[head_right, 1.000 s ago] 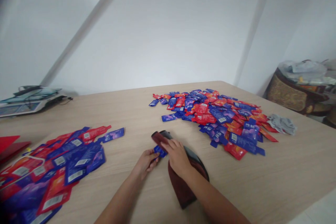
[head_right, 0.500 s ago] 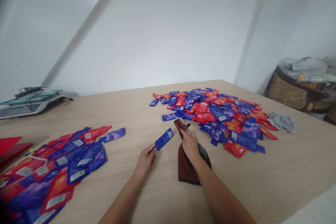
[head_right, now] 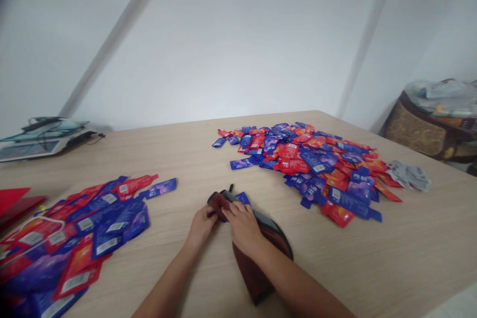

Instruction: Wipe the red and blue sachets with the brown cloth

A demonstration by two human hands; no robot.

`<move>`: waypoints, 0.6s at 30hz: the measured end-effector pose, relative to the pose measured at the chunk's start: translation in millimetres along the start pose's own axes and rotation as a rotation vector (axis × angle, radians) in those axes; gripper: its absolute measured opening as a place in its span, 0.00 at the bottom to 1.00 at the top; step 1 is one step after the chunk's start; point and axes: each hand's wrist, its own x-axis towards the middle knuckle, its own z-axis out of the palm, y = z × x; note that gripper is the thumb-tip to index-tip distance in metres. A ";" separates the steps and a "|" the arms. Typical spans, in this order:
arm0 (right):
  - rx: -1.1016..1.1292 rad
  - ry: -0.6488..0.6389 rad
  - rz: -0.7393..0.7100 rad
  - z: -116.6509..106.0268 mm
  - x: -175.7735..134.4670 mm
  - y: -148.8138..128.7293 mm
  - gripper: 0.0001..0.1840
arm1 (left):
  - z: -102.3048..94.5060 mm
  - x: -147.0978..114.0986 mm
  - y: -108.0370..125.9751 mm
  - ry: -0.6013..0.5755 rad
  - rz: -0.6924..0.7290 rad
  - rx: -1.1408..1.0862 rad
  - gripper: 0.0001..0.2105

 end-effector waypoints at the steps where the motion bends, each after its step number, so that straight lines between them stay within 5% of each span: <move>1: -0.036 -0.017 0.063 -1.9 2.6 6.6 0.28 | -0.3 0.8 -0.5 0.006 -0.013 0.009 0.12; 5: -0.147 -0.031 0.323 -11.9 9.1 48.9 0.30 | -7.0 -0.2 -2.2 0.072 0.018 0.126 0.12; 11: -0.170 0.052 0.355 -6.7 4.9 68.5 0.30 | -4.2 -17.9 8.8 0.243 0.290 0.538 0.17; 15: -0.159 0.090 0.339 -3.3 2.2 66.9 0.28 | 20.8 -26.7 16.8 -0.001 0.544 0.726 0.23; 18: -0.146 0.088 0.335 -3.2 1.2 69.0 0.27 | 24.5 -22.8 12.9 0.011 0.437 0.875 0.25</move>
